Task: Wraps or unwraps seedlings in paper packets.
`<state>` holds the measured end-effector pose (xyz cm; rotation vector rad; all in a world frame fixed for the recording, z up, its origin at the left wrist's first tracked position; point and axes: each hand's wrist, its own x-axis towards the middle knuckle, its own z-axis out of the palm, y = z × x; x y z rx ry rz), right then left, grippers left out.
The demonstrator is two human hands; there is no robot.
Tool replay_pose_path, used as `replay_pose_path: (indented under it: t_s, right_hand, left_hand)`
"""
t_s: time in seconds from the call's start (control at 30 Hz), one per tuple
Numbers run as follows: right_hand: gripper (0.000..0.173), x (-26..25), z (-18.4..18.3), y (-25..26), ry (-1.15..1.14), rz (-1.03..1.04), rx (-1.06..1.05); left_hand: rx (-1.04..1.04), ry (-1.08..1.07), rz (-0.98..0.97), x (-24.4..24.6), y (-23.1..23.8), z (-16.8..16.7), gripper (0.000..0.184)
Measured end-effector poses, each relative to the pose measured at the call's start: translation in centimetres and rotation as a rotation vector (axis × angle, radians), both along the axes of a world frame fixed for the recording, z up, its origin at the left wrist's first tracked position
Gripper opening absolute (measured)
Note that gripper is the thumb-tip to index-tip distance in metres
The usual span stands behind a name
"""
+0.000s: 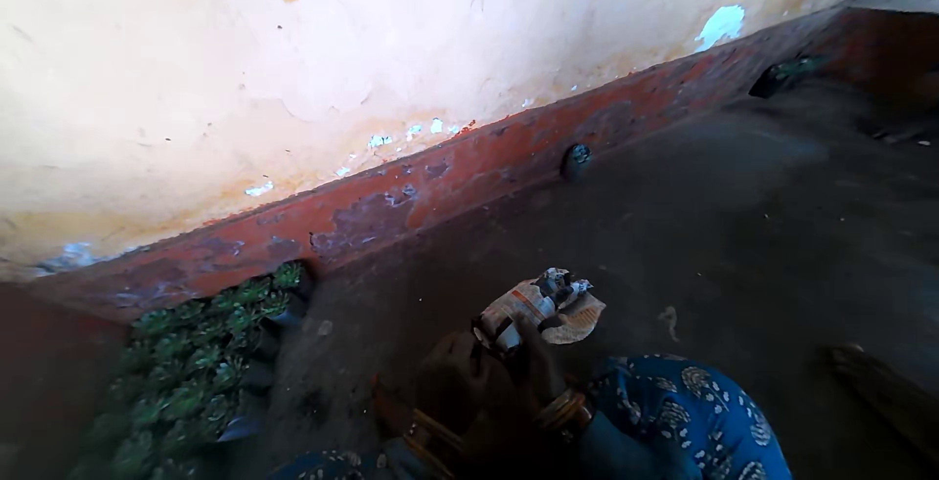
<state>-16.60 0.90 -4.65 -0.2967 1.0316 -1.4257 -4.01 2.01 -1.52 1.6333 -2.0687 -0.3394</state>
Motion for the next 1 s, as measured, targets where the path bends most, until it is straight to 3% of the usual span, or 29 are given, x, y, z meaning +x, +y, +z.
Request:
replay_pose_path:
  t_s: [0.07, 0.13, 0.17, 0.23, 0.3, 0.33, 0.4, 0.47, 0.53, 0.6, 0.7, 0.77, 0.8, 0.9, 0.93, 1.0]
  right_hand:
    - [0.03, -0.4, 0.9, -0.4, -0.07, -0.091, -0.016]
    - [0.033, -1.1, 1.3, -0.8, -0.115, -0.183, -0.027]
    - [0.034, -1.5, 1.3, -1.0, -0.116, -0.201, -0.028]
    - [0.032, -2.1, 1.2, -1.3, -0.095, -0.205, 0.0]
    - [0.031, -2.0, 0.8, -1.4, -0.061, -0.172, 0.027]
    - [0.032, -1.8, 0.4, -1.2, -0.048, -0.134, 0.024]
    - [0.03, -1.3, -0.2, -0.5, -0.039, -0.036, -0.023]
    - [0.029, -0.9, 0.2, -0.2, -0.029, 0.013, -0.04]
    - [0.028, -0.9, 0.4, -0.4, -0.048, -0.045, -0.016]
    - [0.03, -1.1, 0.4, -0.8, -0.068, -0.126, 0.002]
    - [0.031, -1.2, 0.7, -1.0, -0.061, -0.191, -0.024]
    - [0.031, -1.2, 0.7, -1.0, -0.063, -0.193, -0.038]
    - [0.032, -1.3, 0.5, -1.1, -0.068, -0.195, -0.041]
    - [0.036, -1.8, 0.4, -1.5, -0.063, -0.21, -0.035]
    - [0.038, -2.0, 0.7, -1.6, -0.06, -0.219, -0.016]
    - [0.038, -2.4, 1.2, -1.7, -0.049, -0.224, 0.03]
  left_hand:
    - [0.004, 0.367, 0.091, 0.7, -0.9, -2.4, 0.024]
    - [0.23, 0.76, 0.175, 1.7, -2.1, -4.9, 0.02]
    - [0.36, 0.894, 0.217, 2.1, -2.4, -5.1, 0.019]
    - [0.535, 0.955, 0.286, 2.1, -2.4, -3.3, 0.021]
    - [0.527, 0.842, 0.22, 1.4, -1.9, -0.4, 0.026]
    - [0.452, 0.736, 0.129, 0.9, -1.3, 0.7, 0.038]
    - [-0.032, 0.365, -0.129, 1.3, -1.2, -1.8, 0.053]
    - [-0.297, 0.136, -0.235, 1.5, -1.8, -3.1, 0.035]
    - [-0.204, 0.178, -0.179, 1.4, -1.8, -2.4, 0.018]
    - [0.051, 0.36, -0.107, 2.2, -2.2, -1.4, 0.017]
    - [0.261, 0.608, -0.052, 3.0, -3.4, -1.8, 0.017]
    - [0.225, 0.515, -0.046, 2.7, -3.1, -0.9, 0.012]
    - [0.092, 0.373, -0.106, 2.5, -2.5, -0.5, 0.012]
    - [-0.63, 0.02, -0.462, 3.1, -2.6, -2.9, 0.018]
    - [-0.767, -0.065, -0.559, 3.0, -2.8, -3.1, 0.02]
    - [-0.833, -0.16, -0.652, 2.6, -2.8, -3.5, 0.02]
